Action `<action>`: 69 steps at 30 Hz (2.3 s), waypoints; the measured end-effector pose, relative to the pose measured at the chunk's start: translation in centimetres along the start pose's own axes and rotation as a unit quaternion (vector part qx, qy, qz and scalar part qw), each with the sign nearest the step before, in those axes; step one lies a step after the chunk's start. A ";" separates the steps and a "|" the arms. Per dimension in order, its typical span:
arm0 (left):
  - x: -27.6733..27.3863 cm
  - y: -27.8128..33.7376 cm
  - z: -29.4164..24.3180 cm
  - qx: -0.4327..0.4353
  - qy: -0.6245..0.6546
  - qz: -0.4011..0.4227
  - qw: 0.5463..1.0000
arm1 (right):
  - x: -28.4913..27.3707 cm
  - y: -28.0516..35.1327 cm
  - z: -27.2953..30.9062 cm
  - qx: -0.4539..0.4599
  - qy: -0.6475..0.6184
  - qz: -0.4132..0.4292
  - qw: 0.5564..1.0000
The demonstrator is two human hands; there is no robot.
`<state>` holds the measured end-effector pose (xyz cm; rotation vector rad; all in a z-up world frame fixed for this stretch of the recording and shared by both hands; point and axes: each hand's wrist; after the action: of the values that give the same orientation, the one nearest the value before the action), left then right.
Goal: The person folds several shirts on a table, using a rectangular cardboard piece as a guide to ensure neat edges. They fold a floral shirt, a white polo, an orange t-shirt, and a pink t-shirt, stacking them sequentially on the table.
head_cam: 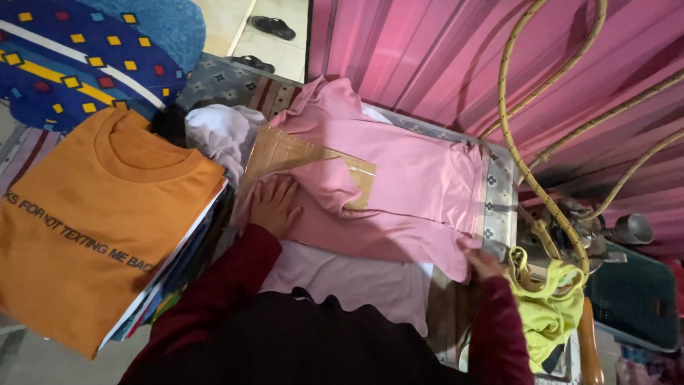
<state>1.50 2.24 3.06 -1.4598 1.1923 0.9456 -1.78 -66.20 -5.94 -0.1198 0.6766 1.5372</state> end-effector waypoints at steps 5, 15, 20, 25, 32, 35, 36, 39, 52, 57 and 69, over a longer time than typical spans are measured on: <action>-0.2 0.2 0.0 -0.002 0.006 0.002 1.000 | 4.6 -1.0 3.4 -0.065 0.104 -0.220 0.968; 0.5 0.1 0.4 0.000 0.026 -0.010 1.000 | 5.8 -0.5 13.5 0.045 0.393 -0.168 0.903; 0.9 -0.1 0.4 -0.019 0.012 0.029 0.999 | 7.5 -4.0 18.1 -0.003 0.490 -0.199 0.849; 1.7 0.0 0.6 0.000 0.020 -0.007 1.000 | 19.9 -11.6 24.2 -0.423 0.215 -0.109 0.874; 6.4 0.6 2.3 0.062 0.032 -0.103 0.992 | 33.1 -10.8 35.4 -0.327 0.336 0.054 0.881; 4.5 0.9 2.0 0.146 0.093 -0.103 0.979 | 34.4 -8.4 36.1 -0.332 0.324 0.034 0.885; 2.9 0.5 1.6 0.168 0.113 -0.081 0.976 | 35.2 -7.7 35.6 -0.426 0.359 0.041 0.829; -1.4 0.3 0.0 0.189 0.092 -0.057 0.976 | 35.4 -6.2 36.4 -0.569 0.359 0.100 0.733; 0.1 0.6 0.8 0.180 0.110 -0.041 0.977 | 30.6 -16.4 36.2 -0.563 0.285 -0.121 0.766; 0.6 0.8 0.7 0.176 0.101 -0.051 0.978 | 32.0 -13.4 38.2 -0.528 0.275 -0.047 0.802; 2.0 0.6 1.2 0.184 0.122 -0.037 0.975 | 28.3 -1.9 33.1 -0.547 0.404 0.151 0.718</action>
<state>1.38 2.98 0.81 -1.3324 1.3956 0.4682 7.76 -25.69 7.03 -1.7434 0.3309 2.0178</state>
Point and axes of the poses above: each hand's wrist, its own y-axis away from the middle knuckle, its own x-axis out of the palm, z = x × y, and after that the axes turned 12 degrees about -x, right-handed
